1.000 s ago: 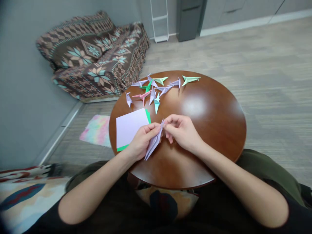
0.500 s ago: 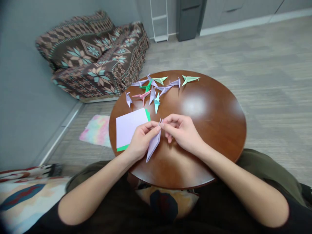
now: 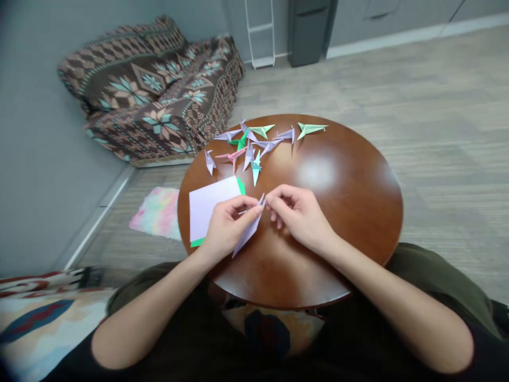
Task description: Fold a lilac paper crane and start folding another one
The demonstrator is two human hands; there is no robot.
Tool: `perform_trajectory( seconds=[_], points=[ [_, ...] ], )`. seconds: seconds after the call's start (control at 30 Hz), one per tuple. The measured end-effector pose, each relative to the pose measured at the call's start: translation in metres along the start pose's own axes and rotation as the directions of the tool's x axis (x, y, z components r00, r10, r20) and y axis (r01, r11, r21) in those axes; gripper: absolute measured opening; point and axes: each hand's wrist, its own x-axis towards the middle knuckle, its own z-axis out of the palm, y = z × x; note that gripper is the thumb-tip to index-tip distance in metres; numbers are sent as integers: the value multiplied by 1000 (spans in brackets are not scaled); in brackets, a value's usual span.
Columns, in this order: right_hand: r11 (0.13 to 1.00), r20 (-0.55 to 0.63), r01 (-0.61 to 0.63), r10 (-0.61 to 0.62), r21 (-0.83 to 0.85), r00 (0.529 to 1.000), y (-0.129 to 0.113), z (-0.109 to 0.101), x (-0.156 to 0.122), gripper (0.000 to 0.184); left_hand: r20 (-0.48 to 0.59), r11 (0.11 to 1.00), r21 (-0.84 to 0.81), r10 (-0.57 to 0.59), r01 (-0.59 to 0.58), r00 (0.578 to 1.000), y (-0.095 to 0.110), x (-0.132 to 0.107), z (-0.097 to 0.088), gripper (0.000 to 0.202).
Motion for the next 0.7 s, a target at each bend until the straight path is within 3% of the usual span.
perform_trajectory(
  seconds=[0.13, 0.3, 0.4, 0.7],
  points=[
    [993, 129, 40, -25, -111, 991, -5, -9, 0, 20, 157, 957, 269, 70, -111, 985, 6, 3, -15, 17],
    [890, 230, 320, -254, -324, 939, -3, -13, 2, 4, 300, 817, 485, 181, -313, 937, 8, 5, -27, 21],
    [828, 313, 414, -307, -378, 899, -1, -15, 4, 9, 357, 734, 562, 199, -380, 913, 7, 5, -30, 21],
    [792, 338, 391, -248, -469, 908, -2, -14, 2, 9, 396, 632, 625, 249, -458, 884, 4, 3, -30, 18]
  ],
)
